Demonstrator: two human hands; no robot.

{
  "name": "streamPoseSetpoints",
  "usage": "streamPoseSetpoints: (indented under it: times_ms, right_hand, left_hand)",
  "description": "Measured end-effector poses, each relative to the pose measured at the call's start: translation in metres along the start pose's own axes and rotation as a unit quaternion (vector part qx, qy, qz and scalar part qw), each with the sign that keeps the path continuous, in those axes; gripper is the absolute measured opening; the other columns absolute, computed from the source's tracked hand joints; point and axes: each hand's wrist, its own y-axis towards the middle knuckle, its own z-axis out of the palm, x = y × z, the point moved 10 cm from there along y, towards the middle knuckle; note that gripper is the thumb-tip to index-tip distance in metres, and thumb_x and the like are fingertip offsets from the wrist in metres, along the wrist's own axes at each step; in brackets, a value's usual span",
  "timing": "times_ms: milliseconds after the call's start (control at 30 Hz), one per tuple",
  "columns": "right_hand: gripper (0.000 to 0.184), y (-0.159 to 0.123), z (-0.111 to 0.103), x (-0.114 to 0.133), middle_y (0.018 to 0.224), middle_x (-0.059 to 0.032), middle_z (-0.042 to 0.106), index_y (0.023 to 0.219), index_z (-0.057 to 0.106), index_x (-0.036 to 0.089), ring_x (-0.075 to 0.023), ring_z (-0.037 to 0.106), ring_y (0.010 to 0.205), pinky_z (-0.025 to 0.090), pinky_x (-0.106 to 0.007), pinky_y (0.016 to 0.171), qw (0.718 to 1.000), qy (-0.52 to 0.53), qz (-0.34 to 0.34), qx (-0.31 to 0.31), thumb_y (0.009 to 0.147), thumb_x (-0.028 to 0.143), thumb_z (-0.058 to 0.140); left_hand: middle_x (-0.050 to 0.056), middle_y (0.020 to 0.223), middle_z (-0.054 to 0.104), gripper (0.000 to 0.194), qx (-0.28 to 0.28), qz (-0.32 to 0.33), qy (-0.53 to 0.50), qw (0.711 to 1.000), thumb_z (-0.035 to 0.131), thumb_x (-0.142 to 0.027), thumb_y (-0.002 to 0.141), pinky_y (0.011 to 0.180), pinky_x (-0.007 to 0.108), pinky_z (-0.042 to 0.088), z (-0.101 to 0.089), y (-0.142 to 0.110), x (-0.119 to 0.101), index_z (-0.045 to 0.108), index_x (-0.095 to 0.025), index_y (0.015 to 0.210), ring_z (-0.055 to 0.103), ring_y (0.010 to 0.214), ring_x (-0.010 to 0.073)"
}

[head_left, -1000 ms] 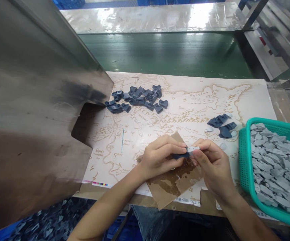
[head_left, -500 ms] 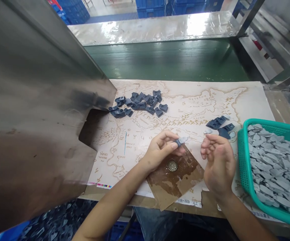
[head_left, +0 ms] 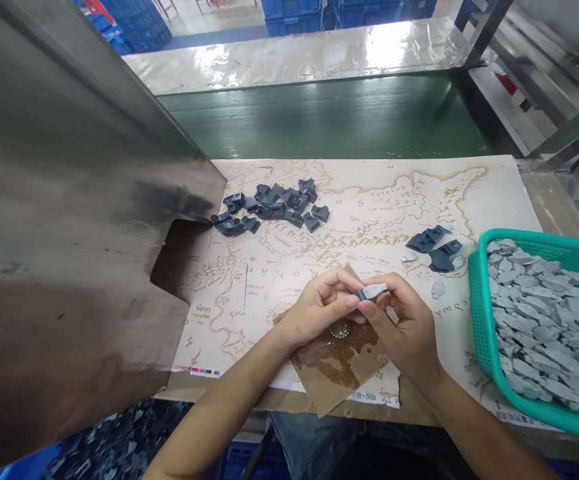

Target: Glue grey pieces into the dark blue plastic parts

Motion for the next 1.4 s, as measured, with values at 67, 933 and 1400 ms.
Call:
streamPoseSetpoints:
  times_ms: [67,933,1400]
  right_hand:
    - [0.017,0.001,0.002,0.001,0.065,0.0023,0.055,0.075,0.058,0.020,-0.0092,0.052,0.054,0.042,-0.021,0.048,1.000,0.013,-0.009,0.015,0.083,0.035,0.061]
    - [0.038,0.004,0.027,-0.008,0.092,-0.0006,0.060,0.113,0.061,0.033,-0.0129,0.063,0.085,0.054,-0.022,0.069,0.963,0.160,0.009,0.217,0.077,0.041,0.070]
    - [0.057,0.004,0.022,-0.006,0.107,-0.0082,0.063,0.122,0.050,0.027,-0.0215,0.065,0.089,0.057,-0.032,0.067,0.983,0.072,-0.017,0.166,0.075,0.057,0.064]
  left_hand:
    - [0.000,0.072,0.067,0.033,0.009,-0.005,0.006,1.000,0.076,-0.042,0.068,0.060,0.019,0.053,0.000,0.000,0.001,0.061,-0.015,0.079,0.065,0.063,0.0101]
    - [0.003,0.083,0.067,0.033,0.094,-0.011,0.017,0.995,0.078,-0.042,0.066,0.058,0.018,0.052,0.005,0.001,-0.002,0.066,-0.013,0.077,0.065,0.068,0.0106]
    - [0.005,0.089,0.069,0.045,0.110,-0.038,-0.012,0.993,0.081,-0.045,0.058,0.055,0.019,0.053,0.010,-0.001,-0.005,0.072,-0.017,0.091,0.064,0.061,0.0102]
